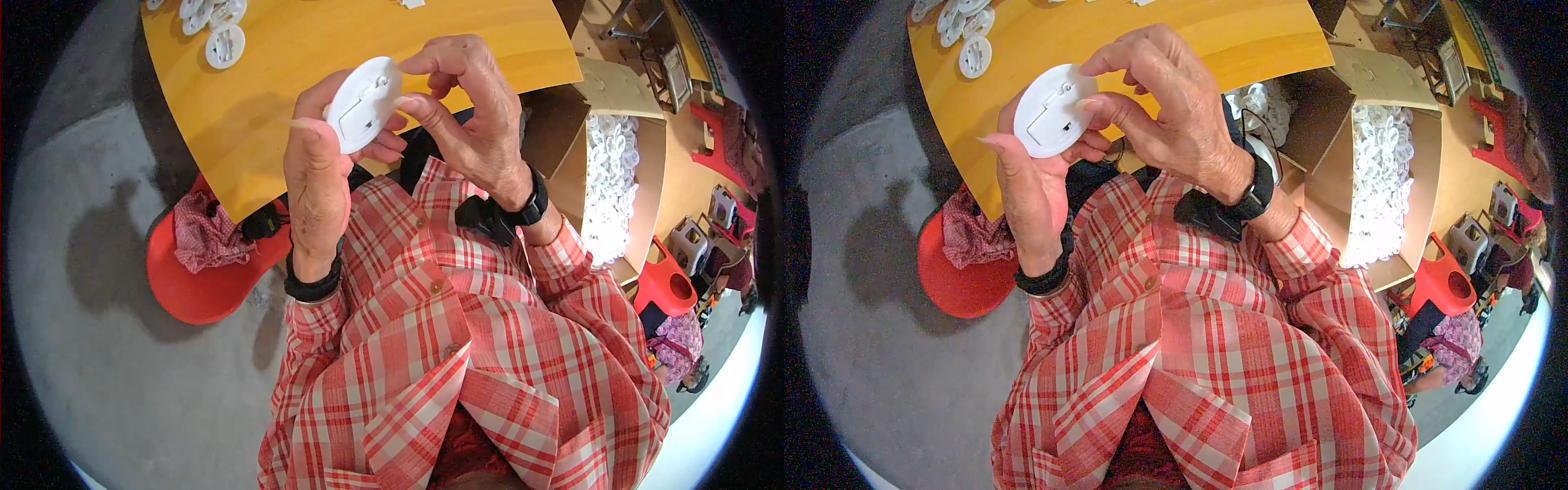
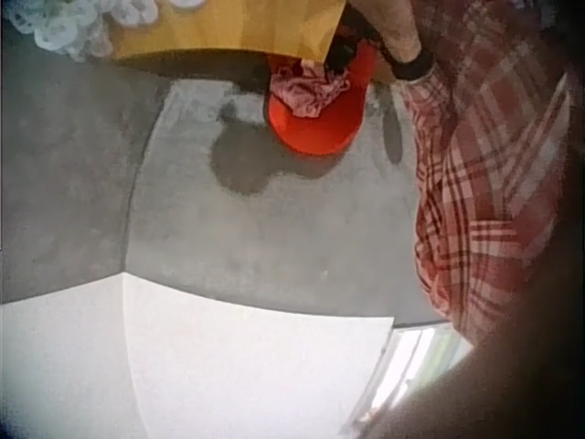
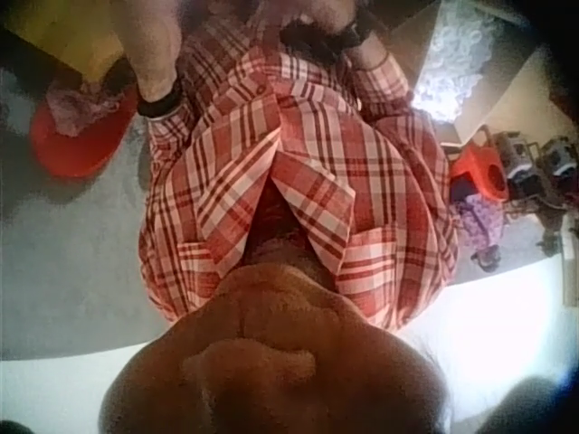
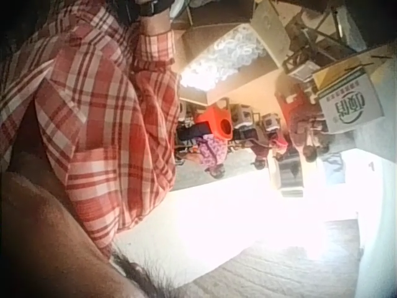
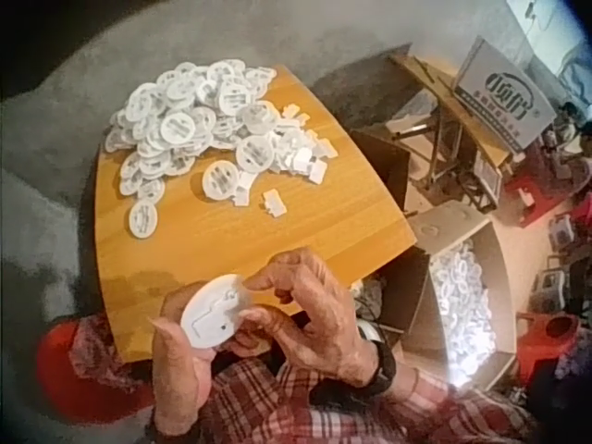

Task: The person assembles white plastic circular components by hand, inserting a rectangular plastic piece into the center of each circular component.

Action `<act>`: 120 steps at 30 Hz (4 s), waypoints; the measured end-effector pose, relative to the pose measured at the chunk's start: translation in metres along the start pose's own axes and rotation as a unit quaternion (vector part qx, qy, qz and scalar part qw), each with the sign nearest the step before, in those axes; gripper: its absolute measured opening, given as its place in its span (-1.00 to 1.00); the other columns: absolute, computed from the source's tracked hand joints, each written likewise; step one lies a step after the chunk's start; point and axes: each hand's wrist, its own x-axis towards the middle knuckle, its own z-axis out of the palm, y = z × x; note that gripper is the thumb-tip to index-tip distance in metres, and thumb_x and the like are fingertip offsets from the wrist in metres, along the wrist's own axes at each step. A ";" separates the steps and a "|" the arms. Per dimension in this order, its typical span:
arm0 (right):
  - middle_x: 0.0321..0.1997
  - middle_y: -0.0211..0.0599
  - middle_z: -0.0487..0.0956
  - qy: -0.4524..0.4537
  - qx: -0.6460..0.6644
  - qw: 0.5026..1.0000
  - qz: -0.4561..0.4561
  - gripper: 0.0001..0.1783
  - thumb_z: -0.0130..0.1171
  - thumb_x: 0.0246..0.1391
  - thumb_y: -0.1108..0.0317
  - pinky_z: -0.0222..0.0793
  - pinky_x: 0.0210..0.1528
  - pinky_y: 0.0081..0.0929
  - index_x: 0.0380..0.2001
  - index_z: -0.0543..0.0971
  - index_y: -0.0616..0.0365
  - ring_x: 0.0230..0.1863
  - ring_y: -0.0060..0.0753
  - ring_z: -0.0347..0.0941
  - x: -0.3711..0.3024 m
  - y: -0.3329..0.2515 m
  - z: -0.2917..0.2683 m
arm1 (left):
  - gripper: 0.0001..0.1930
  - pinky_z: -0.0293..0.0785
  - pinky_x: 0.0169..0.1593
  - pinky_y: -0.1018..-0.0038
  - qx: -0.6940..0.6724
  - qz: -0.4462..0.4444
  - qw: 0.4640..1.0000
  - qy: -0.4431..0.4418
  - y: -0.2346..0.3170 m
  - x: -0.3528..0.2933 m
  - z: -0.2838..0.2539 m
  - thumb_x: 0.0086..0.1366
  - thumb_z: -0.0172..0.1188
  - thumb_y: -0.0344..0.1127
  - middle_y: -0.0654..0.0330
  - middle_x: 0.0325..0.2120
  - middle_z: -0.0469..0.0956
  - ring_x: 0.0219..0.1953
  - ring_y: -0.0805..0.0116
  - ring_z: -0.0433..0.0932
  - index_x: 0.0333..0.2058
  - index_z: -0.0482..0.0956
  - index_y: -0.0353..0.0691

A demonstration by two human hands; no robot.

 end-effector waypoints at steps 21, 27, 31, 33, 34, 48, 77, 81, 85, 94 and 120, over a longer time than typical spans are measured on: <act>-0.42 -0.31 0.45 0.007 0.009 1.000 -0.019 -0.81 0.29 -0.17 0.42 0.36 -0.40 -0.48 -0.42 0.51 0.14 -0.40 -0.30 0.40 0.002 0.001 0.001 | -0.23 0.50 -0.27 0.45 -0.024 -0.010 1.000 -0.016 0.001 -0.002 0.005 0.23 -0.23 0.32 0.00 -0.14 0.44 -0.31 0.31 0.53 0.08 0.14 -0.34; -0.43 -0.31 0.46 -0.002 0.036 0.999 0.014 -0.82 0.26 -0.09 0.37 0.36 -0.40 -0.50 -0.40 0.51 0.16 -0.42 -0.36 0.41 0.002 -0.005 0.000 | -0.23 0.50 -0.30 0.44 -0.028 -0.030 0.999 -0.003 0.000 -0.002 0.001 0.25 -0.31 0.32 -0.02 -0.19 0.47 -0.31 0.29 0.55 0.06 0.18 -0.35; -0.43 -0.30 0.46 -0.020 0.083 0.992 0.095 -0.75 0.19 0.01 0.23 0.36 -0.44 -0.50 -0.33 0.49 0.18 -0.46 -0.36 0.41 0.005 -0.007 -0.002 | -0.22 0.52 -0.38 0.48 -0.017 -0.052 0.998 -0.021 0.002 -0.001 -0.001 0.26 -0.37 0.33 -0.02 -0.24 0.50 -0.37 0.28 0.57 0.05 0.19 -0.37; -0.44 -0.28 0.46 -0.054 0.092 0.990 0.095 -0.72 0.18 0.03 0.19 0.36 -0.45 -0.50 -0.30 0.48 0.18 -0.47 -0.34 0.42 0.007 -0.006 -0.005 | -0.20 0.52 -0.46 0.53 -0.005 -0.075 0.997 -0.030 0.003 0.000 -0.001 0.25 -0.39 0.34 -0.02 -0.28 0.51 -0.44 0.27 0.58 0.04 0.19 -0.39; -0.47 -0.26 0.47 -0.082 0.053 0.992 0.081 -0.71 0.18 0.02 0.17 0.35 -0.45 -0.49 -0.30 0.48 0.17 -0.48 -0.32 0.43 0.007 -0.005 -0.006 | -0.20 0.52 -0.46 0.53 -0.005 -0.075 0.997 -0.029 0.004 0.000 -0.001 0.25 -0.39 0.34 -0.02 -0.28 0.51 -0.44 0.27 0.58 0.04 0.19 -0.39; -0.67 -0.22 0.46 -0.063 0.021 0.988 0.141 -0.73 0.24 -0.02 0.18 0.31 -0.61 -0.45 -0.43 0.47 0.14 -0.64 -0.25 0.43 -0.002 -0.009 0.007 | -0.53 0.51 -0.50 0.62 0.006 -0.063 0.997 -0.037 0.004 -0.002 0.004 0.18 0.10 -0.51 0.08 -0.33 0.46 -0.48 0.45 0.53 0.02 0.10 -0.26; -0.59 -0.26 0.49 -0.106 0.136 0.969 0.180 -0.76 0.11 0.11 0.29 0.34 -0.54 -0.55 -0.26 0.41 0.23 -0.57 -0.50 0.45 -0.011 -0.012 0.007 | -0.65 0.37 -0.75 0.62 0.055 -0.058 0.995 0.054 0.002 0.002 0.006 0.36 -0.15 -0.13 0.08 -0.54 0.49 -0.73 0.40 0.45 -0.05 0.22 -0.29; -0.57 -0.25 0.51 -0.105 0.139 0.969 0.173 -0.72 0.15 0.06 0.33 0.35 -0.54 -0.57 -0.21 0.39 0.23 -0.56 -0.51 0.47 -0.014 -0.009 0.009 | -0.67 0.36 -0.79 0.64 0.068 -0.062 0.993 0.068 -0.001 0.001 0.008 0.36 -0.15 -0.17 0.08 -0.53 0.49 -0.76 0.43 0.42 -0.04 0.22 -0.28; -0.57 -0.25 0.50 -0.112 0.148 0.956 0.226 -0.71 0.16 0.05 0.35 0.34 -0.53 -0.59 -0.18 0.39 0.22 -0.57 -0.55 0.45 -0.018 -0.005 0.013 | -0.59 0.39 -0.74 0.63 0.076 -0.087 0.992 0.046 -0.005 0.004 0.000 0.38 -0.19 -0.06 0.05 -0.59 0.49 -0.74 0.42 0.46 -0.04 0.21 -0.32; -0.55 -0.31 0.48 -0.136 0.154 0.953 0.222 -0.59 0.15 0.05 0.39 0.35 -0.46 -0.58 0.00 0.37 0.06 -0.53 -0.55 0.42 -0.015 -0.005 0.003 | -0.45 0.43 -0.69 0.62 -0.044 -0.062 0.997 0.000 -0.011 0.007 -0.003 0.36 -0.25 0.08 0.04 -0.47 0.51 -0.65 0.41 0.50 0.04 0.16 -0.33; -0.56 -0.23 0.53 -0.135 0.144 0.957 0.213 -0.59 0.23 -0.02 0.37 0.33 -0.52 -0.53 -0.09 0.38 0.20 -0.57 -0.41 0.46 -0.008 -0.004 0.011 | -0.52 0.23 -0.79 0.70 0.029 -0.082 0.991 0.097 -0.008 0.013 0.000 0.34 -0.17 0.05 0.15 -0.65 0.46 -0.78 0.54 0.37 -0.11 0.29 -0.32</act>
